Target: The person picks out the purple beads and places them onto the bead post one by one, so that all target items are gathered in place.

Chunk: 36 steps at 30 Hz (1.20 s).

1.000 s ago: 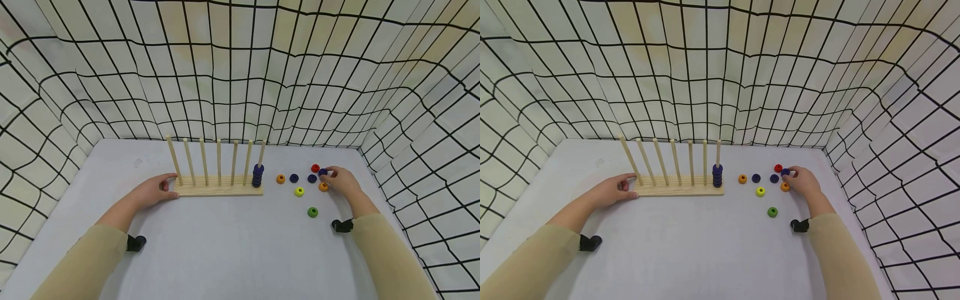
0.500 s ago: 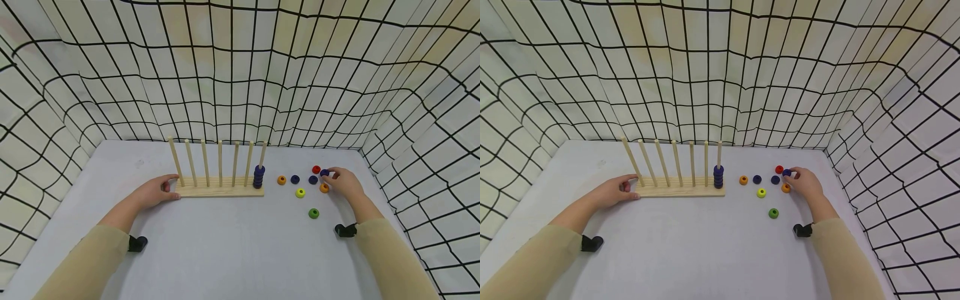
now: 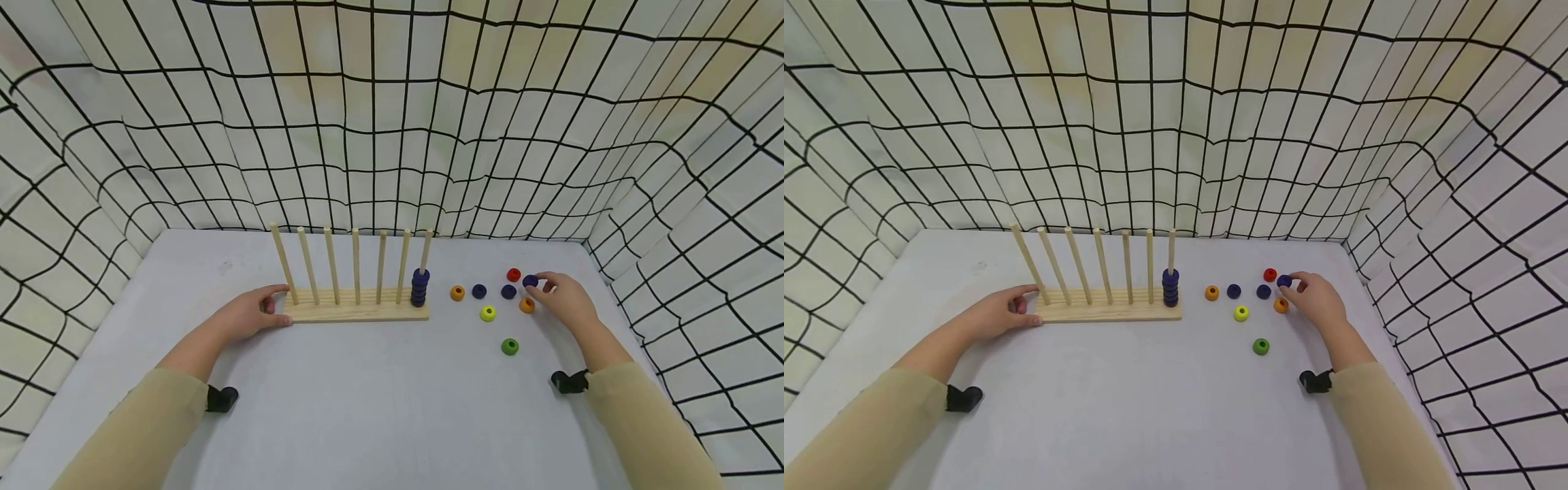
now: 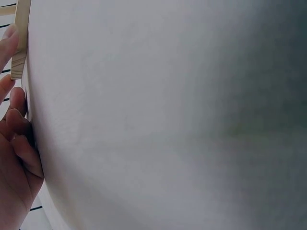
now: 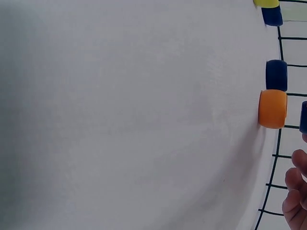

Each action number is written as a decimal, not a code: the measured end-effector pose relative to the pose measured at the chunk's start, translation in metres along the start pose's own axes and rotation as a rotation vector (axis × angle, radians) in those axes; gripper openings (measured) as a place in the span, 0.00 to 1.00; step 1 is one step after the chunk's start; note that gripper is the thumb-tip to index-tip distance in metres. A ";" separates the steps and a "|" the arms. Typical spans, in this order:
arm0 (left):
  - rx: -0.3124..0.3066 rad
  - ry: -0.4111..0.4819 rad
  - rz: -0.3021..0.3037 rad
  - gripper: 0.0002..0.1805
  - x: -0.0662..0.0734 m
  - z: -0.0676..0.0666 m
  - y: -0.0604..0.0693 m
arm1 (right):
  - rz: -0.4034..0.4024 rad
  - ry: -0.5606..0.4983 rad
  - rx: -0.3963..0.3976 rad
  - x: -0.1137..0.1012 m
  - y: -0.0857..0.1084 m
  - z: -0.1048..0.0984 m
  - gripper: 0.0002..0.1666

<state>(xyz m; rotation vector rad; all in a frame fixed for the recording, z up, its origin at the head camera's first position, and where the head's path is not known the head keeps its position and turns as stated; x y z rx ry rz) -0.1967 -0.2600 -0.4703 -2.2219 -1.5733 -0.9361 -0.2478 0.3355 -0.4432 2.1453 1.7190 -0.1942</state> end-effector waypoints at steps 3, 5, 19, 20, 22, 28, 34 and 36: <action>0.004 -0.003 0.005 0.44 0.000 -0.001 0.001 | -0.010 -0.003 0.014 -0.003 0.002 -0.001 0.35; 0.005 -0.003 0.009 0.44 0.000 -0.001 0.001 | -0.012 -0.006 0.019 -0.004 0.004 -0.001 0.35; -0.009 0.002 0.005 0.44 0.001 -0.001 0.000 | -0.052 -0.028 0.033 -0.016 0.016 -0.001 0.33; -0.010 0.002 0.005 0.44 0.001 -0.001 0.000 | -0.055 -0.030 0.037 -0.017 0.017 -0.002 0.32; -0.010 -0.002 0.000 0.44 0.001 -0.001 0.001 | -0.063 -0.037 0.044 -0.020 0.018 -0.002 0.32; -0.003 0.001 0.003 0.44 0.002 -0.002 0.001 | -0.083 -0.045 0.047 -0.029 0.025 -0.006 0.31; -0.004 0.005 -0.002 0.44 0.002 -0.002 0.000 | -0.087 -0.059 0.034 -0.039 0.031 -0.009 0.32; -0.007 0.007 -0.001 0.44 0.003 -0.002 0.000 | -0.090 -0.060 0.034 -0.042 0.033 -0.009 0.32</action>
Point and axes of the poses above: each hand's wrist, its own y-axis away from the middle knuckle, its own z-axis out of the palm, x = y × z, the point moved 3 cm from there along -y, towards the middle knuckle, and after that the axes turned 12 degrees about z, right-handed, at the moved point
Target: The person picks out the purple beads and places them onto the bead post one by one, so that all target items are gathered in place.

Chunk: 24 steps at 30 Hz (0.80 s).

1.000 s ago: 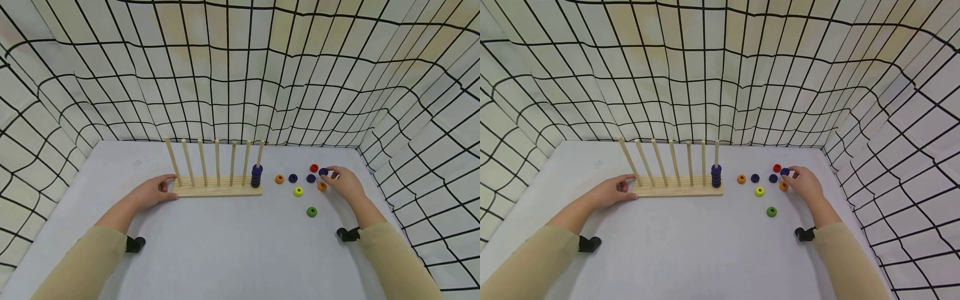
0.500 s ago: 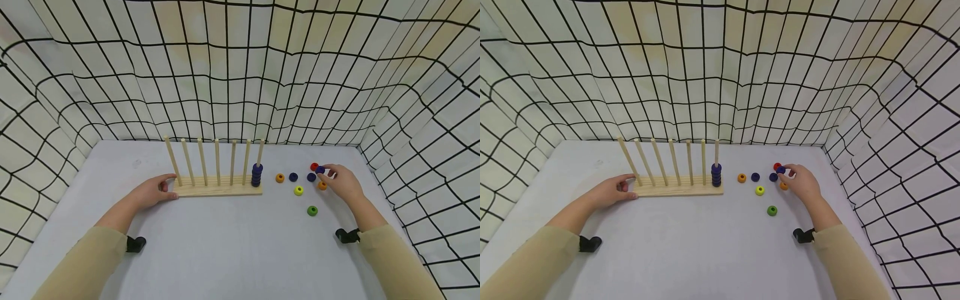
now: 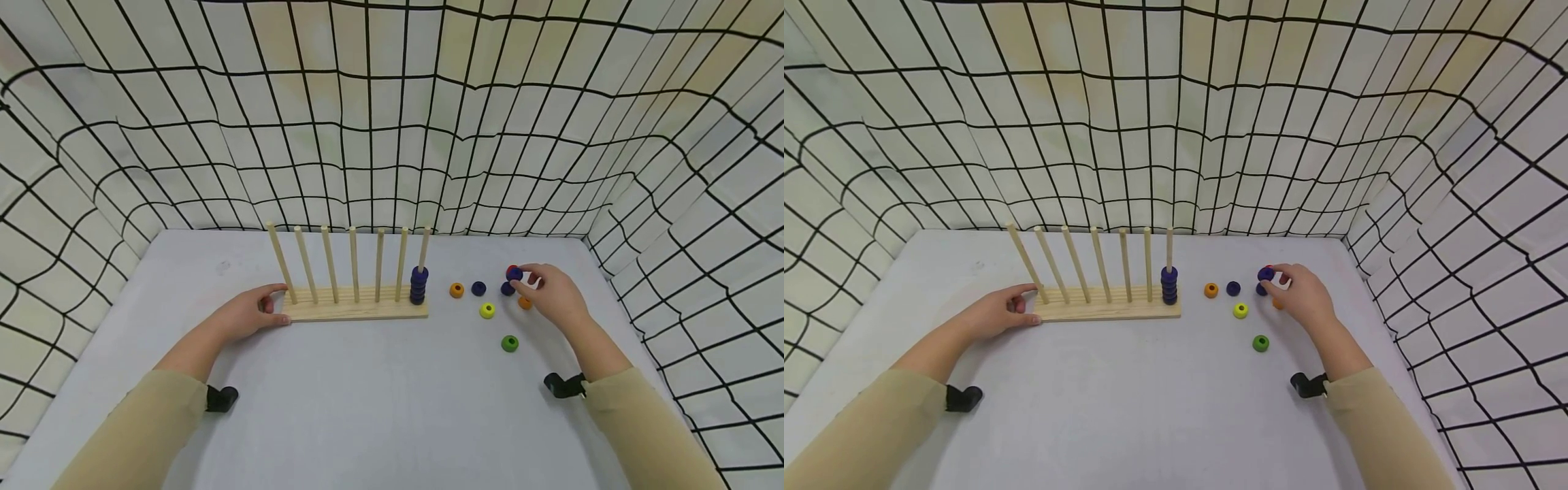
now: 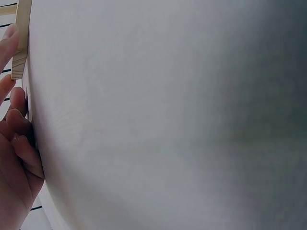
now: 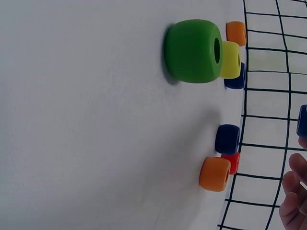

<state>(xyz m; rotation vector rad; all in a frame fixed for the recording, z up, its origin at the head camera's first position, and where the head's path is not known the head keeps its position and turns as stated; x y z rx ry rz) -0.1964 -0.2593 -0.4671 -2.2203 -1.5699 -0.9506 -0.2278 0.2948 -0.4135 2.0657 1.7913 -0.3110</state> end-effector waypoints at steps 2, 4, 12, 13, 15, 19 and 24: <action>0.001 0.002 -0.007 0.44 0.000 0.000 0.000 | -0.008 0.002 0.000 -0.003 0.001 0.000 0.31; 0.000 0.004 -0.007 0.45 0.000 0.000 0.000 | -0.018 0.006 -0.002 -0.006 0.003 -0.001 0.31; -0.002 0.003 -0.014 0.45 0.000 0.001 0.000 | -0.041 -0.002 -0.002 -0.016 0.007 -0.002 0.34; -0.002 0.002 -0.016 0.45 0.000 0.001 0.000 | -0.047 -0.005 0.003 -0.018 0.007 -0.003 0.34; -0.001 -0.001 -0.022 0.44 -0.001 0.001 -0.001 | -0.056 -0.006 0.013 -0.021 0.008 -0.003 0.33; 0.002 0.000 -0.022 0.45 -0.003 0.002 -0.001 | -0.065 -0.006 0.024 -0.027 0.008 -0.004 0.33; 0.009 0.004 -0.010 0.44 -0.001 0.001 0.000 | -0.072 -0.007 0.021 -0.036 0.009 -0.001 0.33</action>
Point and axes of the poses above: each hand's wrist, its own y-axis away from the middle knuckle, its own z-axis out of the palm, x = y × z, the point moved 3 cm from there along -y, towards the middle knuckle, and after that the axes turned 12 degrees about z, right-handed, at the moved point
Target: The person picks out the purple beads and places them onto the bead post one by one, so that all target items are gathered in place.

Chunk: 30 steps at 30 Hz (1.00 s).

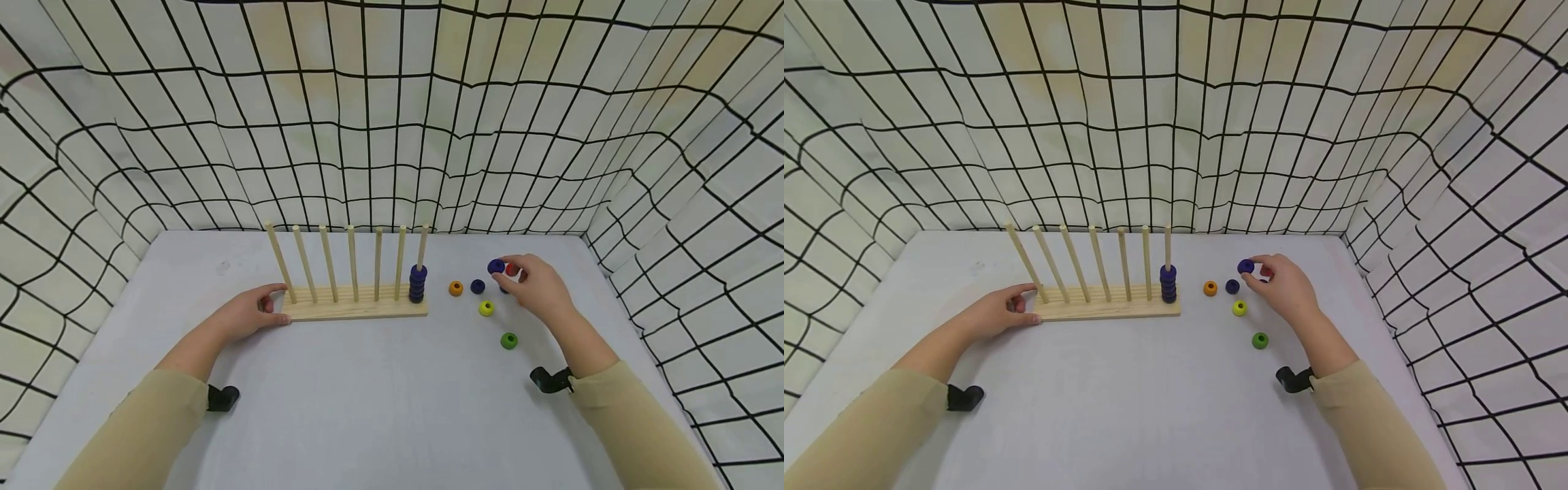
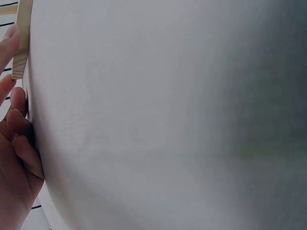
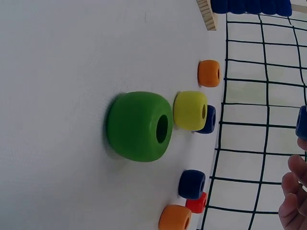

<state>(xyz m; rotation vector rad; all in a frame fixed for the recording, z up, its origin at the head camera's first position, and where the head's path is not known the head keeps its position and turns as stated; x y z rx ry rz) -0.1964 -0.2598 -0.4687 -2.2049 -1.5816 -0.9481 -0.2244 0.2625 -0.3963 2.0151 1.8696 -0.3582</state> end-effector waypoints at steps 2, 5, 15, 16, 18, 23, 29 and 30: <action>0.006 0.003 0.002 0.43 0.001 0.000 0.000 | -0.015 -0.002 0.005 -0.003 0.001 0.001 0.32; 0.007 0.006 0.008 0.43 0.002 0.000 0.001 | -0.030 -0.009 0.012 -0.008 0.002 0.002 0.31; 0.002 0.008 0.005 0.44 0.003 0.000 0.001 | -0.061 -0.039 0.025 -0.021 0.003 0.006 0.28; 0.002 0.009 0.004 0.44 0.003 0.000 0.001 | -0.064 -0.041 0.026 -0.022 0.003 0.007 0.28; 0.002 0.014 0.005 0.44 0.002 0.001 0.001 | -0.067 -0.044 0.024 -0.025 0.003 0.007 0.29; -0.002 0.015 0.009 0.43 0.001 0.001 0.001 | -0.066 -0.055 0.017 -0.034 0.002 0.008 0.28; 0.001 0.018 0.019 0.43 0.002 0.000 0.001 | -0.061 -0.061 0.021 -0.045 0.001 0.007 0.29; 0.002 0.019 0.020 0.43 0.002 0.000 0.001 | -0.062 -0.065 0.021 -0.047 0.001 0.006 0.29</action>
Point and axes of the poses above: each hand's wrist, its own y-axis away from the middle knuckle, its own z-axis out of the palm, x = y × z, the point moved 3 cm from there along -y, towards the middle knuckle, and after that the axes turned 12 degrees about z, right-handed, at the moved point
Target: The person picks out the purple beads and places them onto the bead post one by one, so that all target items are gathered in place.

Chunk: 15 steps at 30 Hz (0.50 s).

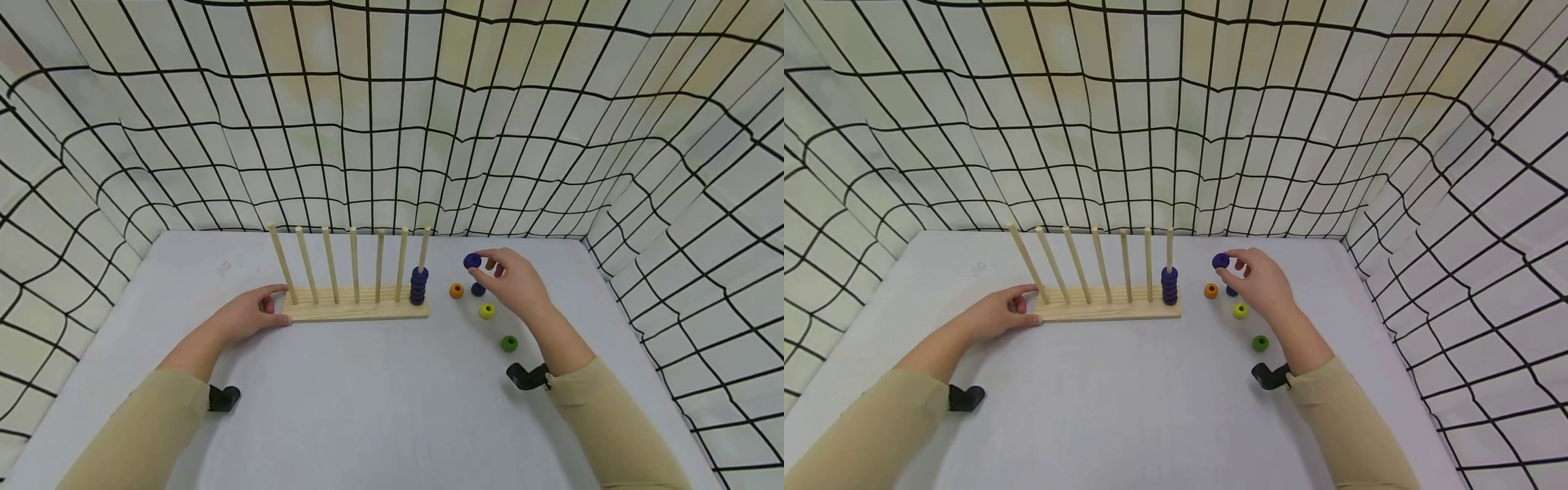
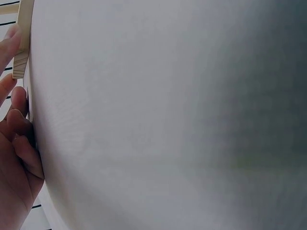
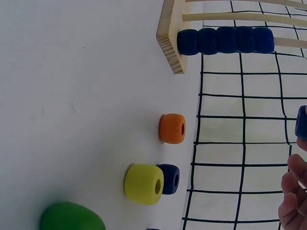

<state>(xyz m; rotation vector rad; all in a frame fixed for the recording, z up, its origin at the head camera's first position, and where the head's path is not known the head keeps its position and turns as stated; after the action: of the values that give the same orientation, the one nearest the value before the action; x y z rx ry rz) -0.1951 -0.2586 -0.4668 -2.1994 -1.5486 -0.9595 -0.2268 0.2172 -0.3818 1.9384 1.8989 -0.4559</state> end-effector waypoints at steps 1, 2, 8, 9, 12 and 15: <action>-0.001 0.000 0.000 0.43 0.000 0.000 0.000 | 0.000 -0.004 0.000 -0.002 0.000 0.000 0.29; -0.002 0.000 0.000 0.43 0.000 0.000 0.000 | -0.001 -0.008 0.000 -0.003 0.000 0.000 0.29; -0.009 -0.004 -0.008 0.43 -0.001 0.001 -0.001 | -0.014 -0.027 -0.003 -0.011 0.000 -0.002 0.29; -0.010 -0.005 -0.012 0.43 -0.002 0.001 -0.002 | -0.015 -0.030 -0.002 -0.012 0.000 -0.002 0.29; -0.011 -0.010 -0.025 0.44 -0.003 0.001 -0.002 | -0.018 -0.036 0.000 -0.015 0.001 -0.003 0.29; -0.010 -0.010 -0.036 0.44 -0.003 0.001 -0.002 | -0.023 -0.045 0.003 -0.020 0.001 -0.004 0.28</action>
<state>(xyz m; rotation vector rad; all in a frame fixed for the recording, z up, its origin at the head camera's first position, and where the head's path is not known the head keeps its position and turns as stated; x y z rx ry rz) -0.1967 -0.2596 -0.4696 -2.1934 -1.5969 -0.9707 -0.2269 0.2022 -0.3685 1.8939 1.8955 -0.5058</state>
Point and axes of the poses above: each hand's wrist, its own y-axis away from the middle knuckle, its own z-axis out of the palm, x = y × z, the point moved 3 cm from there along -y, towards the middle knuckle, and after that the axes turned 12 degrees about z, right-handed, at the moved point
